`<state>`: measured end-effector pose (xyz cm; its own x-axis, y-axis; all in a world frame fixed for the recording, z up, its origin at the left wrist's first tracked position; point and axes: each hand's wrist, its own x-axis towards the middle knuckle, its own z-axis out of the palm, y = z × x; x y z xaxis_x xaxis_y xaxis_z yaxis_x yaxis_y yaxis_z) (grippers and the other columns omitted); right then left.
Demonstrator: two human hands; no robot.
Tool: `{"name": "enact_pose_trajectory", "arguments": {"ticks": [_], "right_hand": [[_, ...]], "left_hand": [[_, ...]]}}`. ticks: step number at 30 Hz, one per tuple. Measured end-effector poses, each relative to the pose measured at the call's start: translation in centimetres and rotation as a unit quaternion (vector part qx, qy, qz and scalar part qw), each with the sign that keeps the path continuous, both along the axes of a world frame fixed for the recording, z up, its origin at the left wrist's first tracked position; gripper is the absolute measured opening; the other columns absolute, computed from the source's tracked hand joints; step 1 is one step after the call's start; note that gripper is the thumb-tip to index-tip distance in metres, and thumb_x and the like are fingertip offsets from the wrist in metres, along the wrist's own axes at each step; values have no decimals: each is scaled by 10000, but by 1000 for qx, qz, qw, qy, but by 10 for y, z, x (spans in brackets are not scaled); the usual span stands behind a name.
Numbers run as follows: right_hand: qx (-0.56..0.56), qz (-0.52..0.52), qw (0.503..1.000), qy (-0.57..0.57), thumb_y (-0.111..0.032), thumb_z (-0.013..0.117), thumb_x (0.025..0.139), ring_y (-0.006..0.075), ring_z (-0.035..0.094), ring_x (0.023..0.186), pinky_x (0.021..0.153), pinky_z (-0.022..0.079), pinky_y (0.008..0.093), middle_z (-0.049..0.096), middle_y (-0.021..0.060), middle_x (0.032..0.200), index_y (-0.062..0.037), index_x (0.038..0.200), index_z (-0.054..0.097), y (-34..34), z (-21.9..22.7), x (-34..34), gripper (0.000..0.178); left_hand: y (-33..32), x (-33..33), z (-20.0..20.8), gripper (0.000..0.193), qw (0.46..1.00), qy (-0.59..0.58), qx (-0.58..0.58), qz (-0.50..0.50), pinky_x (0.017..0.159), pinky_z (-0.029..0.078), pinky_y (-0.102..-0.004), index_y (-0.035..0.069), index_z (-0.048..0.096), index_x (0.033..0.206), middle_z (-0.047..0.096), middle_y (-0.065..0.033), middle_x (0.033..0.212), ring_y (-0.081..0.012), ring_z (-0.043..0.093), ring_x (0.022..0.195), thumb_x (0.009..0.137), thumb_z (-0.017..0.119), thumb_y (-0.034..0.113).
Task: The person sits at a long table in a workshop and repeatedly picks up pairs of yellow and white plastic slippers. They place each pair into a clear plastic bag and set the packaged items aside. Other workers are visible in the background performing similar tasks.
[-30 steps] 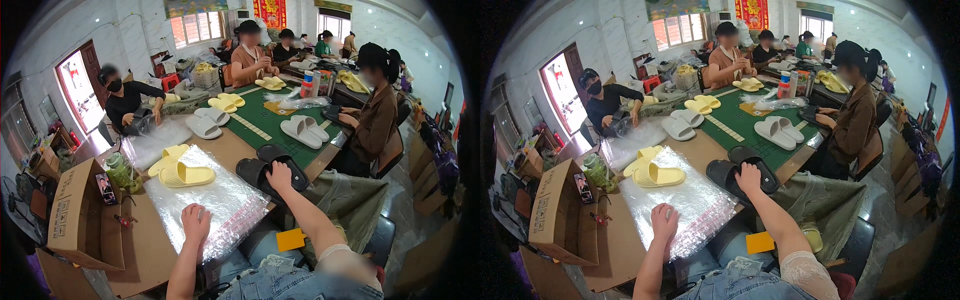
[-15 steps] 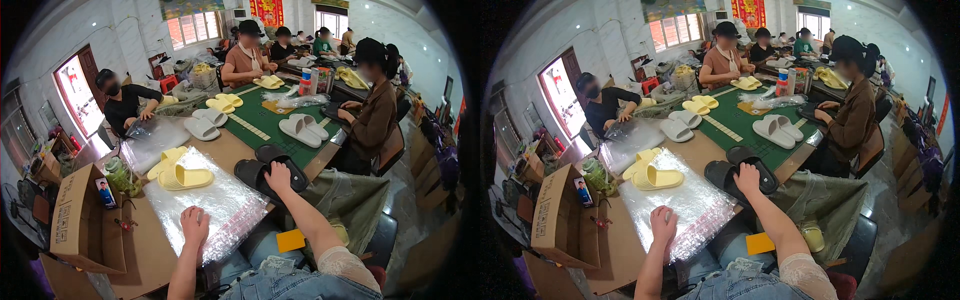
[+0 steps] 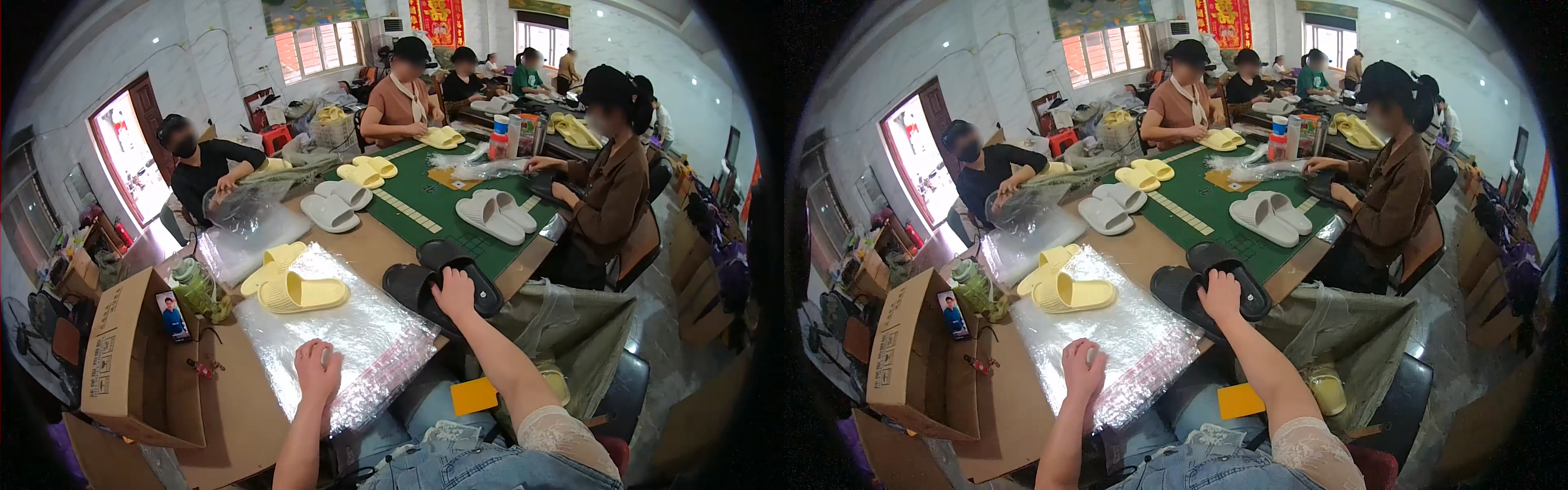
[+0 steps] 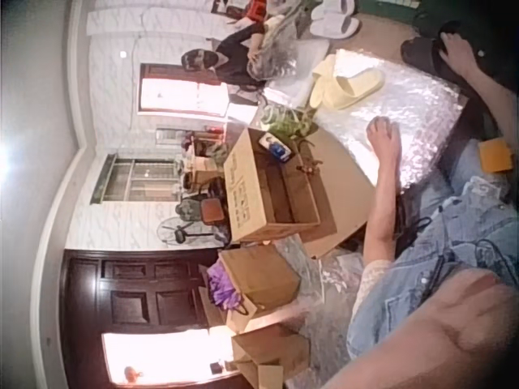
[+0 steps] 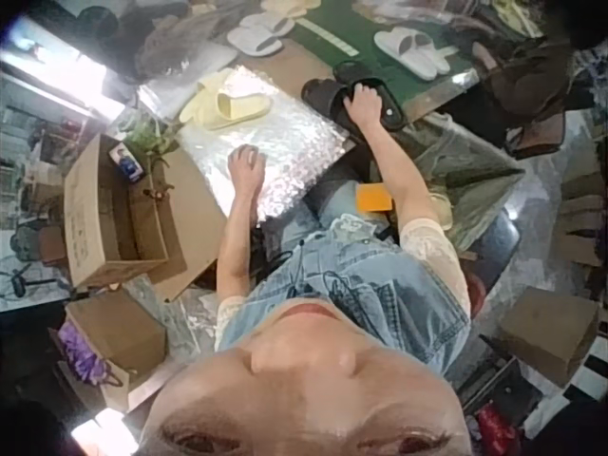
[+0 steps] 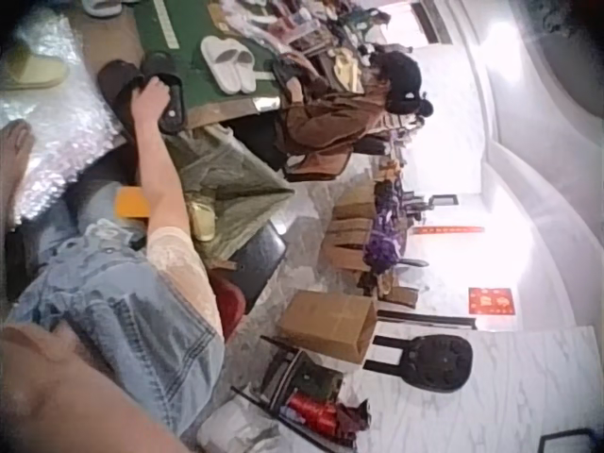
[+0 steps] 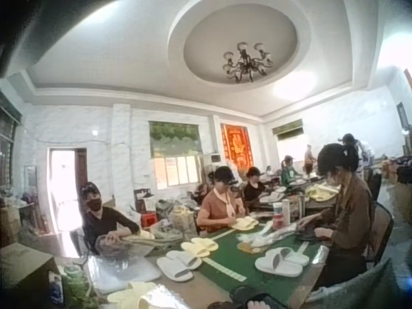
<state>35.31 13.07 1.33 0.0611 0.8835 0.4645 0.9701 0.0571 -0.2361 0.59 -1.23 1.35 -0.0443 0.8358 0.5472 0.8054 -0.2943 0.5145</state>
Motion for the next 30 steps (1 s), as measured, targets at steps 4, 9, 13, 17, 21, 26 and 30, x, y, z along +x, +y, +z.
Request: {"name": "enact_pose_trajectory", "arguments": {"ticks": [4, 9, 13, 17, 21, 26, 30], "right_hand": [[1, 2, 1000, 3, -358, 745, 815, 320, 598, 979, 811, 491, 445, 622, 126, 999, -56, 1069, 559, 1, 0, 0, 436], [12, 3, 1000, -3, -355, 749, 808, 322, 601, 971, 799, 494, 445, 621, 128, 993, -53, 1060, 555, 0, 0, -2, 438], [21, 1, 1000, -9, -355, 750, 808, 329, 604, 960, 785, 498, 449, 623, 132, 975, -49, 1041, 561, 1, -2, 2, 429], [22, 4, 1000, -4, -352, 748, 812, 335, 604, 958, 786, 498, 456, 623, 137, 961, -42, 1033, 569, 0, 1, -2, 420], [23, 5, 1000, -6, -345, 747, 812, 339, 601, 956, 784, 495, 460, 619, 143, 967, -37, 1045, 570, 0, 1, 0, 424], [28, 6, 1000, 0, -342, 746, 811, 336, 597, 963, 782, 489, 459, 616, 136, 966, -41, 1042, 568, 1, -2, 1, 418], [29, 9, 1000, 1, -347, 742, 815, 334, 595, 960, 783, 487, 461, 616, 134, 968, -44, 1044, 569, 1, -4, 0, 418]], "left_hand": [[2, -2, -5, 245, 1000, 4, 15, -1, 988, 422, -476, 82, 688, 974, 628, -136, 1129, -357, 539, 1129, 783, 744, 225], [1, -4, -7, 248, 1000, 3, 11, 1, 987, 421, -478, 93, 684, 977, 617, -120, 1136, -350, 534, 1131, 775, 752, 221], [0, 0, -1, 244, 1000, -10, -4, -2, 997, 413, -480, 97, 684, 979, 611, -121, 1145, -351, 530, 1134, 777, 745, 220], [0, -3, -6, 252, 1000, 2, -4, 6, 998, 409, -485, 92, 681, 985, 609, -125, 1145, -356, 527, 1136, 783, 737, 231], [-1, 1, 0, 254, 1000, -3, -5, 7, 989, 424, -478, 72, 687, 986, 623, -144, 1146, -369, 528, 1134, 793, 733, 230], [-2, 1, -1, 259, 1000, 4, -6, 11, 993, 422, -475, 71, 688, 990, 619, -147, 1156, -372, 527, 1137, 794, 733, 234], [-3, 3, 2, 258, 1000, -1, -9, 12, 999, 418, -474, 74, 691, 994, 618, -143, 1160, -370, 528, 1138, 797, 731, 236]]}}
